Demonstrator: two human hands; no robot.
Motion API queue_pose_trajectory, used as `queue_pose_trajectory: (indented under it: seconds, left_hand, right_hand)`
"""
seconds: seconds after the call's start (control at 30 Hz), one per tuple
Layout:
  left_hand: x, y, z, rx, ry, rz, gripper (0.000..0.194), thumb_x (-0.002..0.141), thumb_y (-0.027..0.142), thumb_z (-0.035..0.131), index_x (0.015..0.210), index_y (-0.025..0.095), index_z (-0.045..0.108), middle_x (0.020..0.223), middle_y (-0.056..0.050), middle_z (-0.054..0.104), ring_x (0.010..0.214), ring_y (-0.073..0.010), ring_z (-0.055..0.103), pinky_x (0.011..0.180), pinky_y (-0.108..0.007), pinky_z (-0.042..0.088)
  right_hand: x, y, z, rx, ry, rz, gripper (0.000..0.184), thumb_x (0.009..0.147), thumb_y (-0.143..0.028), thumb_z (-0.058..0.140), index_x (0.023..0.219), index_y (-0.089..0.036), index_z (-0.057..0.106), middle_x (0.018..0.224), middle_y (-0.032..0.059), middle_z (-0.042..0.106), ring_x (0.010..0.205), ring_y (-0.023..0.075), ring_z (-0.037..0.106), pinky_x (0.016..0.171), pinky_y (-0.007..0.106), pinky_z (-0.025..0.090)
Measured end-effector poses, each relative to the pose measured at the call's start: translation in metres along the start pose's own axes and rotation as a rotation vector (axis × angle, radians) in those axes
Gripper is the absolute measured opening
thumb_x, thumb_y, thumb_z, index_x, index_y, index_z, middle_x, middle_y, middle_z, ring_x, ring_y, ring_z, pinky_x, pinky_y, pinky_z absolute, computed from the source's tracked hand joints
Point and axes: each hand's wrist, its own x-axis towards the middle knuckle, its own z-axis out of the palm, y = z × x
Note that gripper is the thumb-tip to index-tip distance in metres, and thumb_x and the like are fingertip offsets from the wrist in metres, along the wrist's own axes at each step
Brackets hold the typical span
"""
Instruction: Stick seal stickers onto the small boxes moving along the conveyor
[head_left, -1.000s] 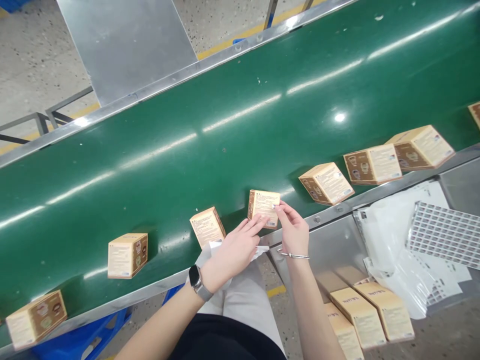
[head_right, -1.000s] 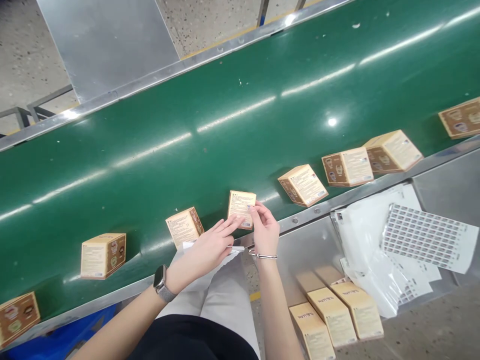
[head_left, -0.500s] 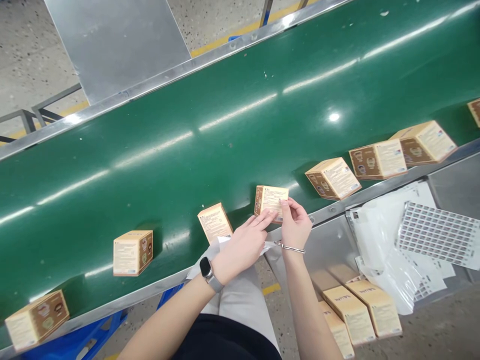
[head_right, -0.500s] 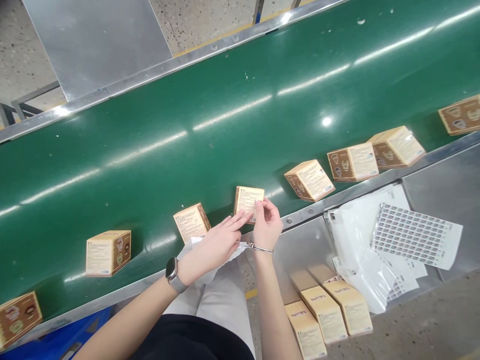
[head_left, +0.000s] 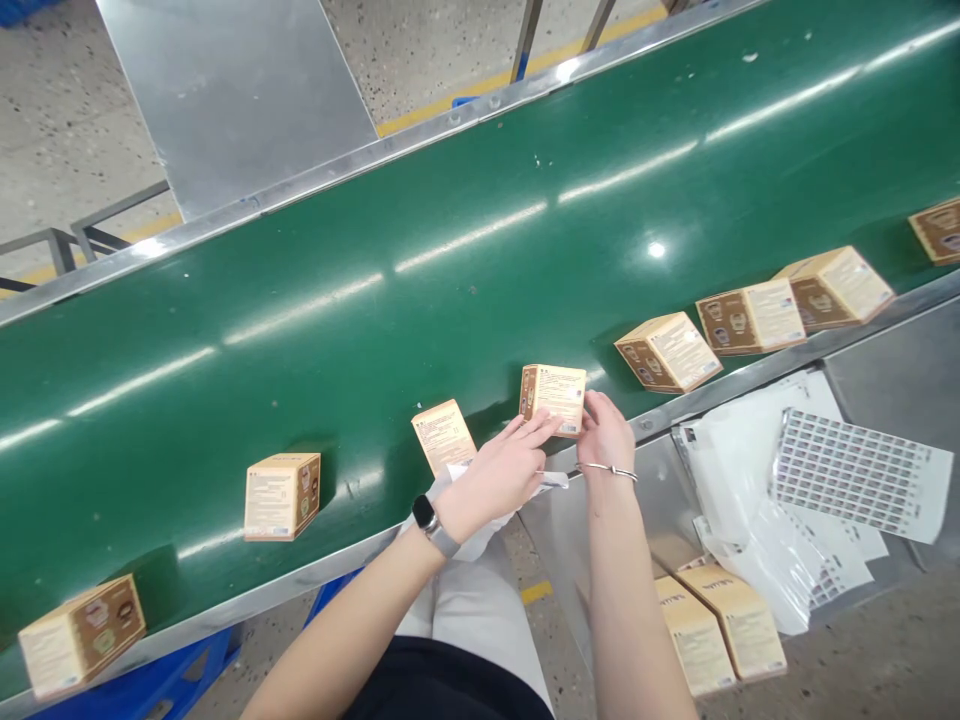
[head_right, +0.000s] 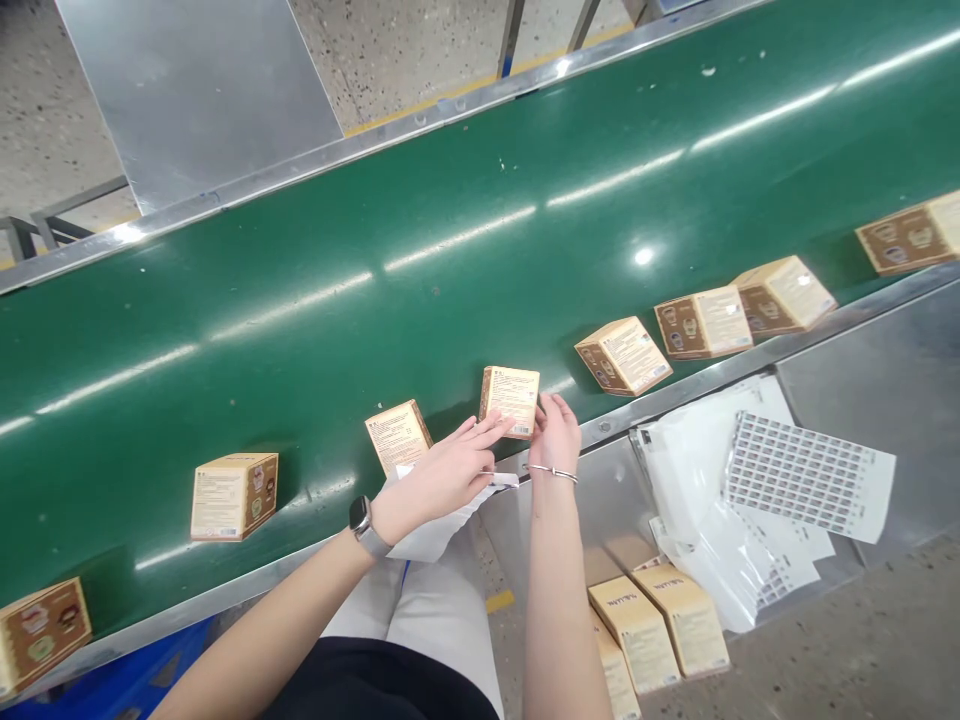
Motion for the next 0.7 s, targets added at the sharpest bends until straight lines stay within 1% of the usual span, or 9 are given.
queue_pose_trajectory:
  seconds: [0.07, 0.13, 0.2, 0.23, 0.27, 0.3, 0.5, 0.6, 0.7]
  left_hand:
    - [-0.006, 0.003, -0.007, -0.094, 0.027, -0.033, 0.020, 0.096, 0.016, 0.048, 0.085, 0.016, 0.065, 0.143, -0.010, 0.055, 0.136, -0.0236, 0.048, 0.113, -0.038, 0.039]
    - [-0.017, 0.005, -0.016, -0.207, 0.029, -0.110, 0.017, 0.097, 0.021, 0.049, 0.092, 0.019, 0.065, 0.111, -0.006, 0.073, 0.106, -0.0217, 0.068, 0.091, -0.033, 0.051]
    - [-0.028, 0.007, -0.024, -0.308, 0.028, -0.172, 0.014, 0.098, 0.024, 0.050, 0.097, 0.021, 0.064, 0.087, 0.000, 0.073, 0.079, -0.0178, 0.069, 0.072, -0.028, 0.050]
    - [-0.033, 0.008, -0.027, -0.344, 0.032, -0.187, 0.014, 0.098, 0.026, 0.050, 0.098, 0.022, 0.064, 0.084, 0.001, 0.072, 0.074, -0.0165, 0.067, 0.068, -0.026, 0.047]
    - [-0.038, 0.008, -0.031, -0.371, 0.043, -0.201, 0.014, 0.098, 0.029, 0.051, 0.098, 0.022, 0.064, 0.085, 0.001, 0.071, 0.074, -0.0158, 0.065, 0.066, -0.025, 0.045]
    - [-0.043, 0.007, -0.034, -0.393, 0.052, -0.221, 0.014, 0.097, 0.031, 0.053, 0.098, 0.022, 0.063, 0.085, 0.001, 0.070, 0.074, -0.0156, 0.064, 0.066, -0.024, 0.043]
    - [-0.064, 0.005, -0.046, -0.413, 0.009, -0.390, 0.016, 0.093, 0.031, 0.057, 0.083, 0.020, 0.063, 0.068, 0.003, 0.062, 0.061, -0.0138, 0.055, 0.057, -0.023, 0.035]
    - [-0.069, 0.005, -0.046, -0.411, 0.015, -0.402, 0.021, 0.093, 0.029, 0.054, 0.078, 0.019, 0.064, 0.062, 0.003, 0.060, 0.056, -0.0126, 0.052, 0.055, -0.024, 0.032]
    - [-0.070, 0.005, -0.043, -0.448, 0.019, -0.420, 0.024, 0.093, 0.027, 0.051, 0.076, 0.018, 0.065, 0.061, 0.002, 0.062, 0.056, -0.0128, 0.054, 0.055, -0.024, 0.033]
  right_hand:
    - [-0.004, -0.018, -0.016, 0.000, -0.026, -0.039, 0.038, 0.074, -0.055, 0.066, 0.089, -0.023, 0.054, 0.092, 0.0036, 0.064, 0.085, 0.0202, 0.066, 0.075, 0.040, 0.059]
    - [-0.017, -0.041, -0.034, -0.049, -0.169, -0.139, 0.032, 0.074, -0.047, 0.072, 0.093, -0.023, 0.061, 0.100, 0.0051, 0.067, 0.094, 0.0202, 0.066, 0.086, 0.039, 0.056]
    - [-0.032, -0.063, -0.050, -0.231, -0.643, -0.323, 0.026, 0.079, -0.041, 0.070, 0.097, -0.023, 0.066, 0.102, 0.0067, 0.071, 0.094, 0.0211, 0.068, 0.086, 0.038, 0.057]
    - [-0.039, -0.071, -0.055, -0.302, -0.832, -0.383, 0.023, 0.081, -0.039, 0.069, 0.098, -0.023, 0.068, 0.100, 0.0065, 0.073, 0.090, 0.0208, 0.070, 0.082, 0.036, 0.058]
    - [-0.044, -0.077, -0.058, -0.363, -0.977, -0.430, 0.021, 0.084, -0.037, 0.067, 0.100, -0.023, 0.069, 0.097, 0.0059, 0.075, 0.086, 0.0203, 0.071, 0.079, 0.035, 0.060]
    - [-0.048, -0.081, -0.060, -0.399, -1.053, -0.458, 0.021, 0.086, -0.035, 0.065, 0.102, -0.023, 0.069, 0.093, 0.0048, 0.076, 0.082, 0.0195, 0.072, 0.075, 0.033, 0.061]
    - [-0.051, -0.081, -0.053, -0.471, -1.118, -0.695, 0.019, 0.095, -0.024, 0.053, 0.108, -0.023, 0.066, 0.085, 0.0017, 0.075, 0.073, 0.0155, 0.072, 0.068, 0.027, 0.060]
    - [-0.053, -0.079, -0.050, -0.510, -1.139, -0.918, 0.020, 0.097, -0.020, 0.048, 0.102, -0.023, 0.068, 0.088, 0.0036, 0.074, 0.076, 0.0161, 0.070, 0.067, 0.028, 0.058]
    - [-0.058, -0.076, -0.050, -0.600, -1.078, -1.158, 0.024, 0.097, -0.015, 0.047, 0.097, -0.023, 0.069, 0.088, 0.0058, 0.074, 0.076, 0.0186, 0.069, 0.069, 0.033, 0.056]
